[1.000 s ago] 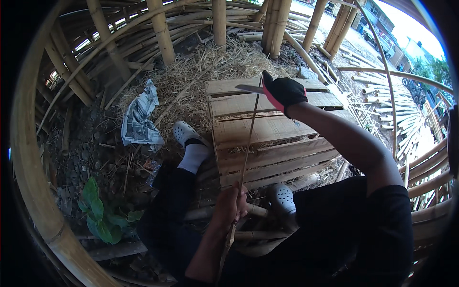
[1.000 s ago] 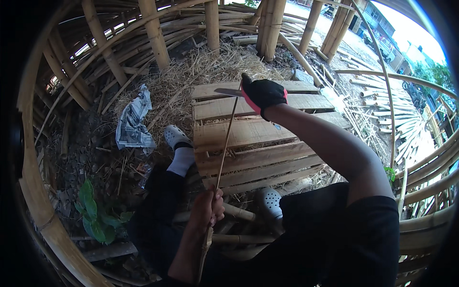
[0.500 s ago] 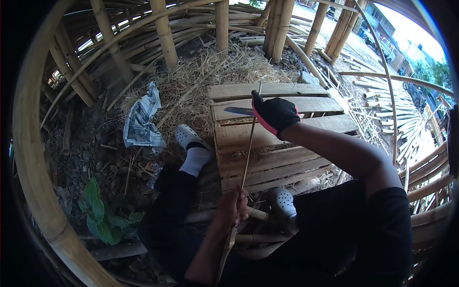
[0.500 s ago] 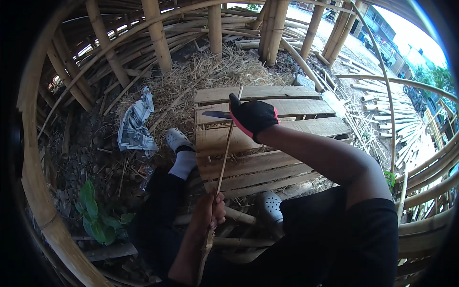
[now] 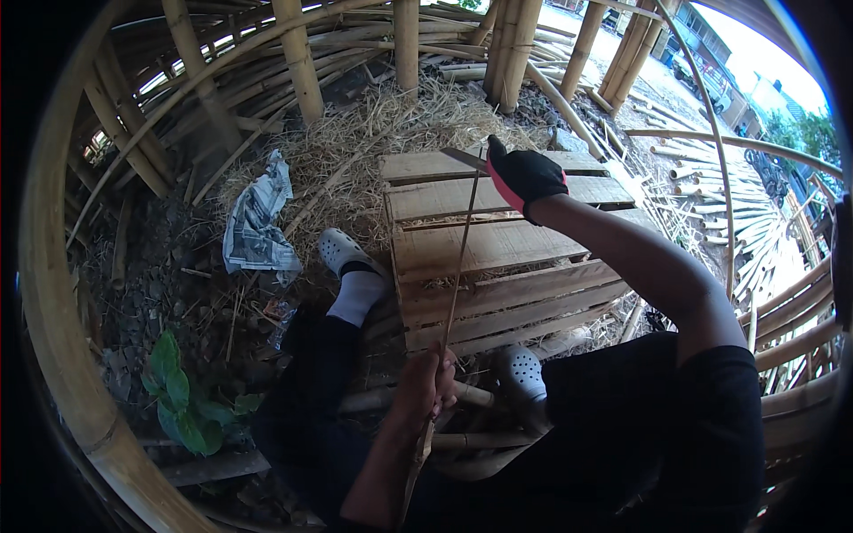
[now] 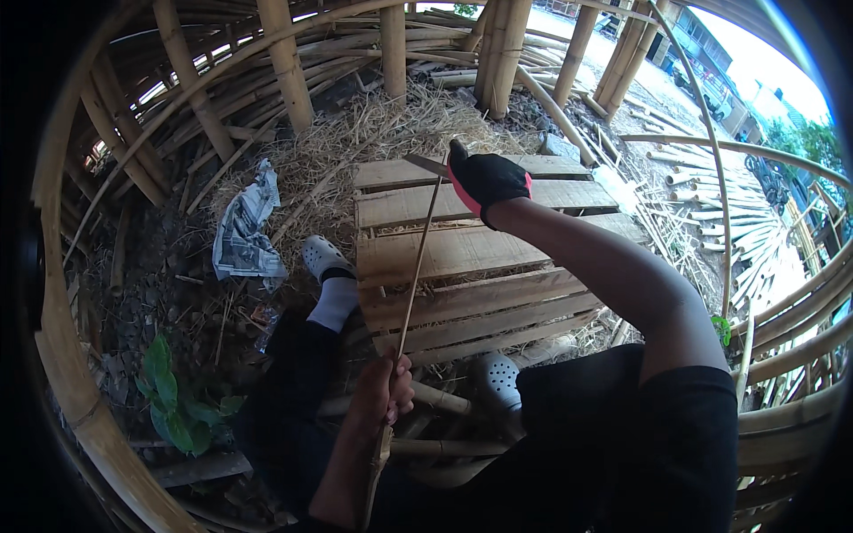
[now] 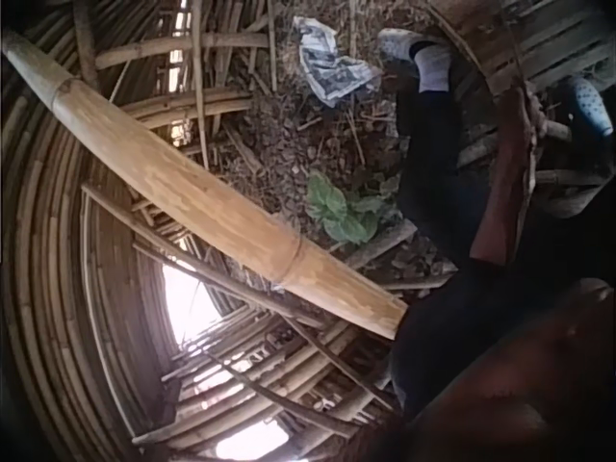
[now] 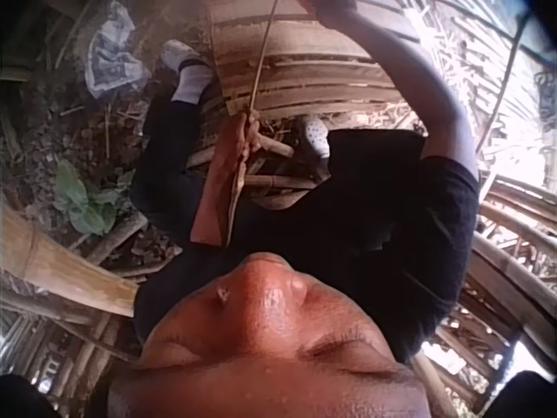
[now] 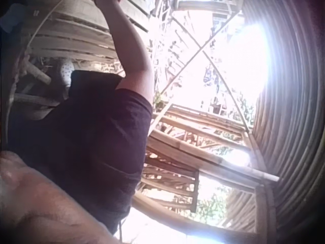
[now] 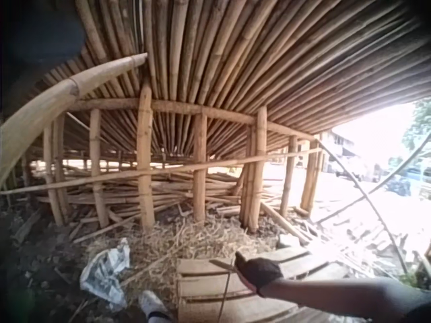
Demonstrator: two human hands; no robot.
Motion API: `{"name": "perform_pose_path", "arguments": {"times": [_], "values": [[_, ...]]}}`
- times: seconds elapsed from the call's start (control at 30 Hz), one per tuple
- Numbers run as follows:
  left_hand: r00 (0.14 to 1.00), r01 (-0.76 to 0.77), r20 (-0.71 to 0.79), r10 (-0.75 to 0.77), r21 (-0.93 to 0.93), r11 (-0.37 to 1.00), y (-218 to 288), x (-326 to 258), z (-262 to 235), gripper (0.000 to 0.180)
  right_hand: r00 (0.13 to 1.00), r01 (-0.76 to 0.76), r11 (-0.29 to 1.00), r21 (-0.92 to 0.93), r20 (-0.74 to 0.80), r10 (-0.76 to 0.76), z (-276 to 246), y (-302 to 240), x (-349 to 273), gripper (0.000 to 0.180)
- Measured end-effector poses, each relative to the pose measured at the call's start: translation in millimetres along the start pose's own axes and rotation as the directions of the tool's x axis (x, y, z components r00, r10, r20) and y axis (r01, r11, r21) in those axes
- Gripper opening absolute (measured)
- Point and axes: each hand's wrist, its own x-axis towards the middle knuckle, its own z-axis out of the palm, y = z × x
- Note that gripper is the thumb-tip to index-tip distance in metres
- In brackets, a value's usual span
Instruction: Shaving a thin bamboo stick with a knife while sitting in a bamboo structure.
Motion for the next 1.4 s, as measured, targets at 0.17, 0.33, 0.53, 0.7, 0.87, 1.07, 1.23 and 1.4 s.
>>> {"name": "perform_pose_path", "arguments": {"times": [0.17,0.33,0.53,0.7,0.87,1.07,1.23,1.4], "values": [[0.999,0.045,0.017,-0.045,-0.022,0.999,0.0,3.3,0.5,0.043,0.995,0.096,0.992,-0.076,-0.007,-0.097,10.4,2.9,-2.5,0.079],[0.999,0.046,0.018,-0.046,-0.030,0.998,0.7,1.1,-1.1,0.043,0.991,0.083,0.995,-0.052,-0.099,-0.088,22.1,-5.9,-13.3,0.076],[0.998,0.045,0.036,-0.045,0.001,0.999,-3.1,5.3,-0.3,0.045,0.993,0.089,0.992,-0.089,-0.067,-0.095,11.6,8.1,2.9,0.072],[0.996,0.087,0.001,-0.087,0.031,0.996,-0.3,3.1,-6.1,0.044,0.992,0.092,0.994,-0.055,0.092,-0.087,28.1,-20.7,-47.4,0.065],[0.999,0.024,0.035,-0.023,-0.004,1.000,-1.7,3.9,-0.8,0.044,0.986,0.116,0.987,-0.115,-0.104,-0.128,6.3,-2.2,-10.0,0.073],[0.996,0.087,0.021,-0.087,-0.045,0.995,-1.6,6.7,-6.0,0.044,0.997,0.067,0.996,-0.055,0.051,-0.064,23.2,-21.9,-50.9,0.075],[0.999,0.027,0.030,-0.026,-0.021,0.999,-3.9,5.0,-1.8,0.044,0.978,0.151,0.970,-0.189,-0.114,-0.174,11.4,1.5,-15.3,0.068],[0.995,0.095,0.025,-0.094,-0.072,0.993,-3.4,5.1,-5.8,0.043,0.990,0.133,0.981,-0.143,0.061,-0.125,13.9,-21.8,-47.2,0.069]]}}
